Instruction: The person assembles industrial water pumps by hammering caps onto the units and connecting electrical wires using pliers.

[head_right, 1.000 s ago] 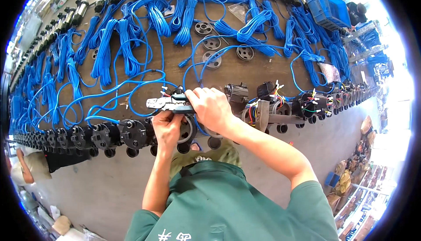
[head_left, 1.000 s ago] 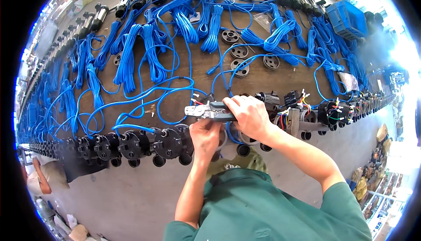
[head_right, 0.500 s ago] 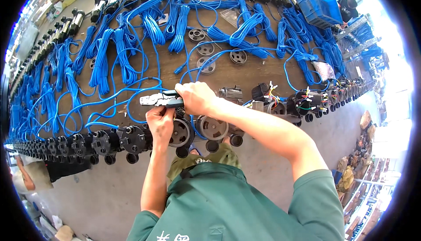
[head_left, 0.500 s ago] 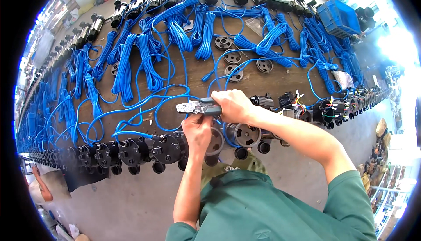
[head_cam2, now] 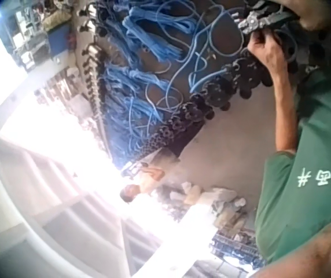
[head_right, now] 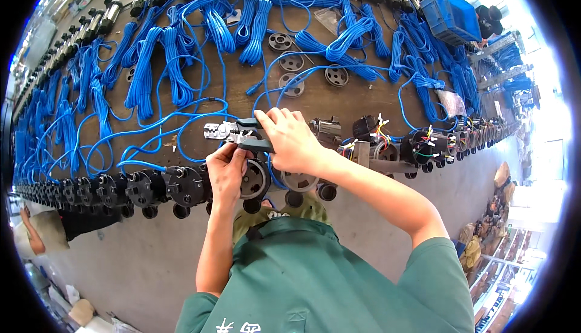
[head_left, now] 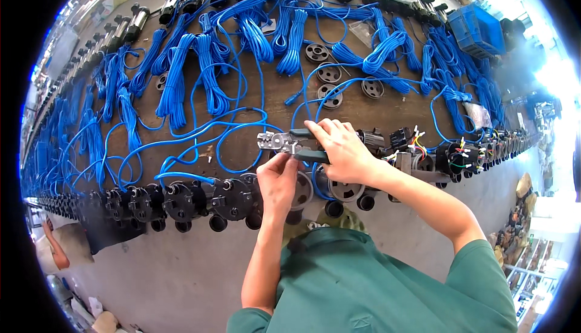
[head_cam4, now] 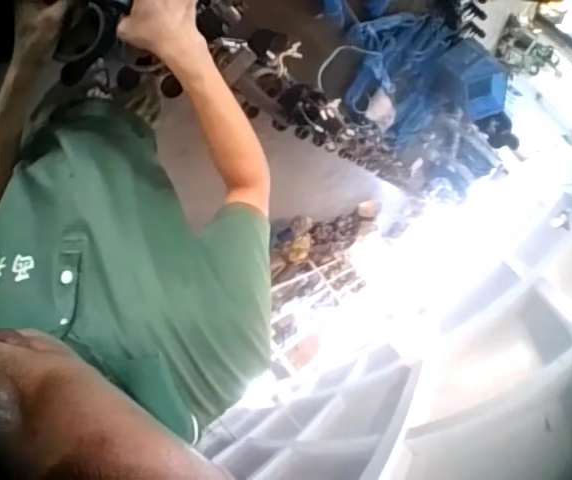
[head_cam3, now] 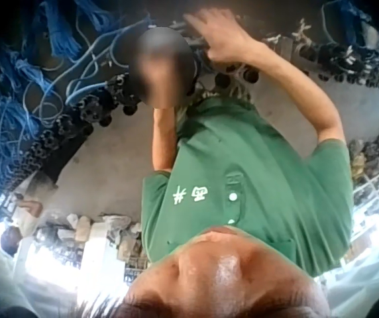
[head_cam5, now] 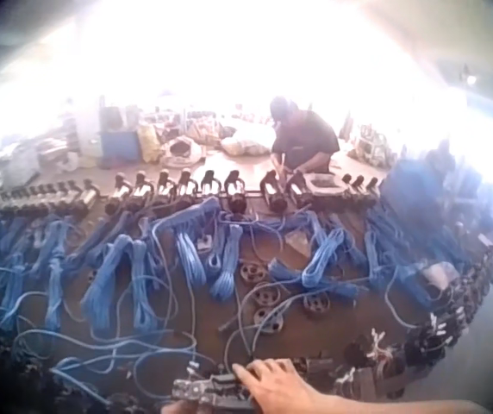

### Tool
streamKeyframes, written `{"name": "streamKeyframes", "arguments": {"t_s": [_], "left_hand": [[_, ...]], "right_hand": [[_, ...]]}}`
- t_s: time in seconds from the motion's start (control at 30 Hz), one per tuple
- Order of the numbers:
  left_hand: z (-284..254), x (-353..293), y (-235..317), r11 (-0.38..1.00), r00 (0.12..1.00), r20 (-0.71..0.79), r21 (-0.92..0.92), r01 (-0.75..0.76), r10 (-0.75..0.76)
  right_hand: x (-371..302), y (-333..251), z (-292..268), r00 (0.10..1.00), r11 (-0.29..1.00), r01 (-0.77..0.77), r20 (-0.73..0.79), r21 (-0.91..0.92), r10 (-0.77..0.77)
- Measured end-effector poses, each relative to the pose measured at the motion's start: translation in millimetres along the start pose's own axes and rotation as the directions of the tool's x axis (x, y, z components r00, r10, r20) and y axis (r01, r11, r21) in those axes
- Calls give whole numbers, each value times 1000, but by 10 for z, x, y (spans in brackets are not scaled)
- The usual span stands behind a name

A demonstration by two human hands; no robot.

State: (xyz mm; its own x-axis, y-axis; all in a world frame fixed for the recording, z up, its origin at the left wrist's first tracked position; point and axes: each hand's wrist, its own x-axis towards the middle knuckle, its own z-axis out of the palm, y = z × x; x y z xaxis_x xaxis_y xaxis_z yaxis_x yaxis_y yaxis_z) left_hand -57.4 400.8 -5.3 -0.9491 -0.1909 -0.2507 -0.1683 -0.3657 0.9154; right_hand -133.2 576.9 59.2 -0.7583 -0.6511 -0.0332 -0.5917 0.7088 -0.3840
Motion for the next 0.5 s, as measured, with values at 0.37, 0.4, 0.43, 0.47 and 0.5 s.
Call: {"name": "streamKeyframes", "arguments": {"t_s": [0.37, 0.4, 0.43, 0.47, 0.5], "left_hand": [[-80, -53, -6, 995, 999, -41, -97, -10, 6], [-72, -54, 4, 995, 999, -48, -101, -13, 8], [-59, -53, 1, 994, 999, -53, -108, -16, 10], [-58, -55, -15, 992, 999, -52, -125, -20, 14], [-60, -61, -28, 991, 999, -51, -135, -21, 14]], "right_hand": [[-112, 34, 18, 999, 999, 45, -2, -13, -45], [-113, 39, 23, 999, 999, 49, -4, -3, -49], [-110, 46, 16, 999, 999, 46, 1, 0, -46], [-104, 49, 9, 999, 999, 45, 7, 4, -45], [-99, 60, 13, 999, 999, 43, 13, 8, -43]]}}
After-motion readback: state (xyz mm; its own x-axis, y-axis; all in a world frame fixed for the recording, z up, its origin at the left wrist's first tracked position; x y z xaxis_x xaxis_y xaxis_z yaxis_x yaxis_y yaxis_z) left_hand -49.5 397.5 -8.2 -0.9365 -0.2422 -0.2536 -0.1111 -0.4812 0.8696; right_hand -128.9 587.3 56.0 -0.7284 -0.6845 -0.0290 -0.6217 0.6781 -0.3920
